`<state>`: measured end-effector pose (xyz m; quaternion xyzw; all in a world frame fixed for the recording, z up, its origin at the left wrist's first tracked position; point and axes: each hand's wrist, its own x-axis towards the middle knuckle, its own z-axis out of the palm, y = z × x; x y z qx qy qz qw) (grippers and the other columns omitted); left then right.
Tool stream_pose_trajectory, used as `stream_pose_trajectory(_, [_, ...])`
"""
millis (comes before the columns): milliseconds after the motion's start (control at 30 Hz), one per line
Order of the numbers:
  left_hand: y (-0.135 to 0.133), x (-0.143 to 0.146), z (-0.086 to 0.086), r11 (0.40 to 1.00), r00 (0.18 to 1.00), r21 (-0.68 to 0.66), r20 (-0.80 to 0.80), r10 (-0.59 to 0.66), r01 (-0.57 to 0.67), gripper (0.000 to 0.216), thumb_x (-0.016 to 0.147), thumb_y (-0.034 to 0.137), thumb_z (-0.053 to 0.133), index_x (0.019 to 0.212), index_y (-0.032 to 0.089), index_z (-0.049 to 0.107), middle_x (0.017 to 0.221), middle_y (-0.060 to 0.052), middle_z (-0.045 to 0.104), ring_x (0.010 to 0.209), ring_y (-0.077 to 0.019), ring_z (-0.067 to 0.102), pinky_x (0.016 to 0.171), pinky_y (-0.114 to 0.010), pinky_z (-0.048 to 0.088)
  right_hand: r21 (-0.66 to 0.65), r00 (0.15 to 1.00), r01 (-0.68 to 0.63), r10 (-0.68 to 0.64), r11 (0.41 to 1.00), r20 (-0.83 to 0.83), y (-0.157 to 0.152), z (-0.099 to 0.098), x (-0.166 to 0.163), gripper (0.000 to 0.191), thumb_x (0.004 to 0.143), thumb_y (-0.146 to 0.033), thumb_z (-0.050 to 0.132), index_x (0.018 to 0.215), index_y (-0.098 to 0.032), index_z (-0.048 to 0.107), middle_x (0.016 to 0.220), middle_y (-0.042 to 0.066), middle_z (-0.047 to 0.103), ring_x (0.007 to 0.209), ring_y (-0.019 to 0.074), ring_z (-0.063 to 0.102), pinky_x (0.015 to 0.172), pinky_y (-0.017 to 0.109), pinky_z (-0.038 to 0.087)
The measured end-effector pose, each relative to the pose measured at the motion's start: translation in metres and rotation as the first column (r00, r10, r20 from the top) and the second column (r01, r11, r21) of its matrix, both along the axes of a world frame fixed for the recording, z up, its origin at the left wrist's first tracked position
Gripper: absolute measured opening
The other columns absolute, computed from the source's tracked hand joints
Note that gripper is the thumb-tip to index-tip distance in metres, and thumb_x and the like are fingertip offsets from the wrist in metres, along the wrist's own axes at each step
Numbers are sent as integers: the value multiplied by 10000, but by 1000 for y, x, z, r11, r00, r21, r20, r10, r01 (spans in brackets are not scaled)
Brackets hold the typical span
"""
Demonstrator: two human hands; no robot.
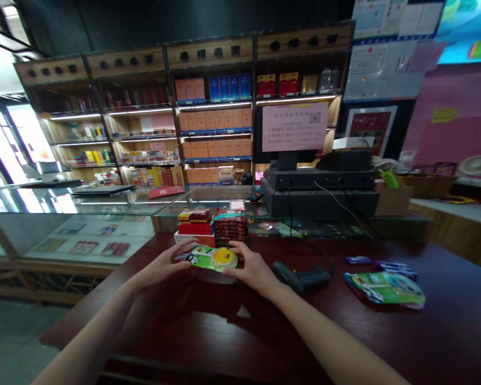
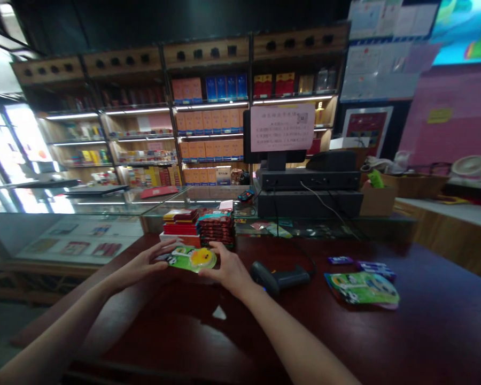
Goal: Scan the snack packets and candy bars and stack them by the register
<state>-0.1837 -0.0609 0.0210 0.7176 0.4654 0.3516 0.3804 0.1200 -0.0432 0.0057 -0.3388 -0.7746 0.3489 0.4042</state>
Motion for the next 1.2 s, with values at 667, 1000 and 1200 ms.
stream_pose_trajectory(667, [-9,-55,-54,947,826,318,-521,215,-46,675,824,476,678,1438,268,491,1446,-99,564,1326,-293,527,1145,-477,367,147,902,-8,-57,989,429,0,-38,-51,729,783,-417,762,1427,-220,483,1427,143,564,1314,314,508,1085,439,359])
stream_pose_trajectory(1000, [-9,-55,-59,946,804,316,-544,240,-69,654,823,501,664,1414,263,516,1462,-93,551,1335,-291,518,1151,-472,359,152,887,-14,-58,988,458,5,-41,-55,827,790,-421,716,1516,-197,389,1511,173,478,1385,343,439,1139,482,310])
stream_pose_trajectory(1200, [-9,-52,-55,949,779,302,-571,259,-94,662,827,515,650,1410,228,523,1489,-112,518,1367,-309,482,1161,-498,351,145,872,-23,-51,989,487,5,-37,-56,870,814,-418,673,1557,-167,297,1541,190,431,1433,334,378,1159,495,282])
